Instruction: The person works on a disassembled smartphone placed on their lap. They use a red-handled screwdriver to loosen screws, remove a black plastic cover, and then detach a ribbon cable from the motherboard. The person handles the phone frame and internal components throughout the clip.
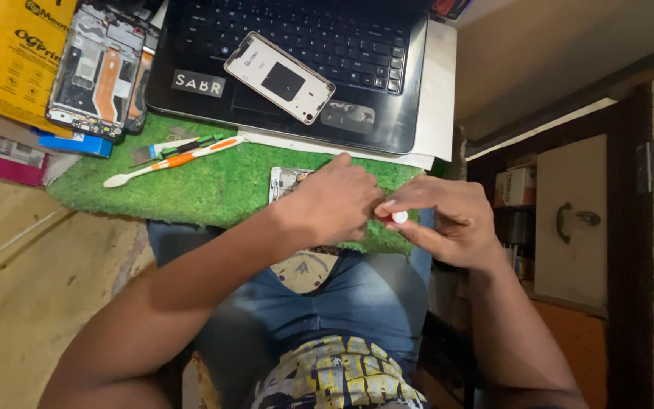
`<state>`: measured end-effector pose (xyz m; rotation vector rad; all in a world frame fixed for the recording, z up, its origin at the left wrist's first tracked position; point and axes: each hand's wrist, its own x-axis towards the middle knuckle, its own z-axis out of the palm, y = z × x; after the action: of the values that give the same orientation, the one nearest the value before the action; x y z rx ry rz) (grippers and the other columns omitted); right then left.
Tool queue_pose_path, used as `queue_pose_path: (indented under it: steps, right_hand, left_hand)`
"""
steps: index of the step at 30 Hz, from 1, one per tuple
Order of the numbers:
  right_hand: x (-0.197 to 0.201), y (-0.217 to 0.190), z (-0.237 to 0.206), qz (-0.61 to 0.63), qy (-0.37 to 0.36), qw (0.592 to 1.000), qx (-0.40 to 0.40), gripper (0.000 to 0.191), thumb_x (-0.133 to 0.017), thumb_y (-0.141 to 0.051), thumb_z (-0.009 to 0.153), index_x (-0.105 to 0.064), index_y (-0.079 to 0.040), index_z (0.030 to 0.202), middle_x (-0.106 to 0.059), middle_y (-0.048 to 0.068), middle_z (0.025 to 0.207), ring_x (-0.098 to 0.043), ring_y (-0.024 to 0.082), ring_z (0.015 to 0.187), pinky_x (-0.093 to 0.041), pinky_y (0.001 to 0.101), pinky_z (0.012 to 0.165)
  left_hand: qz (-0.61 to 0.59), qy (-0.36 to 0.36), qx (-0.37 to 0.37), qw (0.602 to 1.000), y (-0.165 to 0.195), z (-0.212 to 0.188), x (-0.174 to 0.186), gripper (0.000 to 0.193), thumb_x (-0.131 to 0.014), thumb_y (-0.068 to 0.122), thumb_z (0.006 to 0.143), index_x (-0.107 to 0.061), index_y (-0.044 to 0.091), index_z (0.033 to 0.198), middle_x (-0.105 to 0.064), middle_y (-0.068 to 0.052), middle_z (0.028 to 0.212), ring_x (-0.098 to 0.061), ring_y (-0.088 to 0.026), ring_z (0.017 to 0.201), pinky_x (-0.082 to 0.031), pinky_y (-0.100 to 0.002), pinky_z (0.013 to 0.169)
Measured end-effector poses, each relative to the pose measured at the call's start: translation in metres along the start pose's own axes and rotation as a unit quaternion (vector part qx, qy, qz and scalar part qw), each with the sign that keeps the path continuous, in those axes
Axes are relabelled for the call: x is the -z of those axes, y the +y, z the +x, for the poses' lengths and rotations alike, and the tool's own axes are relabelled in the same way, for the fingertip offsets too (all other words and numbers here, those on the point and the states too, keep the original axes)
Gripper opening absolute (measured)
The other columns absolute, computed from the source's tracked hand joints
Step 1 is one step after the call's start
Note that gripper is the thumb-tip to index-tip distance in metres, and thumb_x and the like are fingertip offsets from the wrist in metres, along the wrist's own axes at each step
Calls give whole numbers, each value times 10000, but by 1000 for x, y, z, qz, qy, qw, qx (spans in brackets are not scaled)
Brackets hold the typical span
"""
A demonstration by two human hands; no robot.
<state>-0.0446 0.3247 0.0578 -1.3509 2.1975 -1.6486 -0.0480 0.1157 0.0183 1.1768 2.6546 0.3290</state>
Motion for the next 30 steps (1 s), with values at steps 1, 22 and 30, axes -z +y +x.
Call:
queue_pose_path:
  steps: [1, 22, 30]
  right_hand:
    - [1, 1, 1, 14, -1, 1000, 3, 179, -763, 28, 891, -728, 7, 1065, -768, 138, 1032, -761, 221, 962, -599, 314, 870]
    - [14, 18, -9, 46, 102, 993, 44, 197, -722, 67, 889, -731, -4, 1073, -757, 169, 1007, -777, 227, 893, -666, 328, 795]
    - [17, 26, -21, 112, 167, 979, 24, 223, -678, 115, 962, -706, 6, 1155, -724, 187, 1043, -756, 254, 964, -667, 388, 837]
  left_hand:
    - [-2, -13, 6, 1000, 0, 1, 0, 366, -812, 377, 768, -707, 106, 992, -672, -70, 918, -630, -262, 1001, -405, -452, 937]
    - [6, 18, 26, 999, 5, 2, -12, 229, -725, 182, 808, -711, 54, 997, -699, -122, 935, -689, -300, 924, -521, -441, 862]
    - [-51, 33, 22, 998, 1, 0, -12, 229, -723, 164, 774, -678, 8, 936, -670, -159, 953, -688, -342, 897, -546, -444, 810]
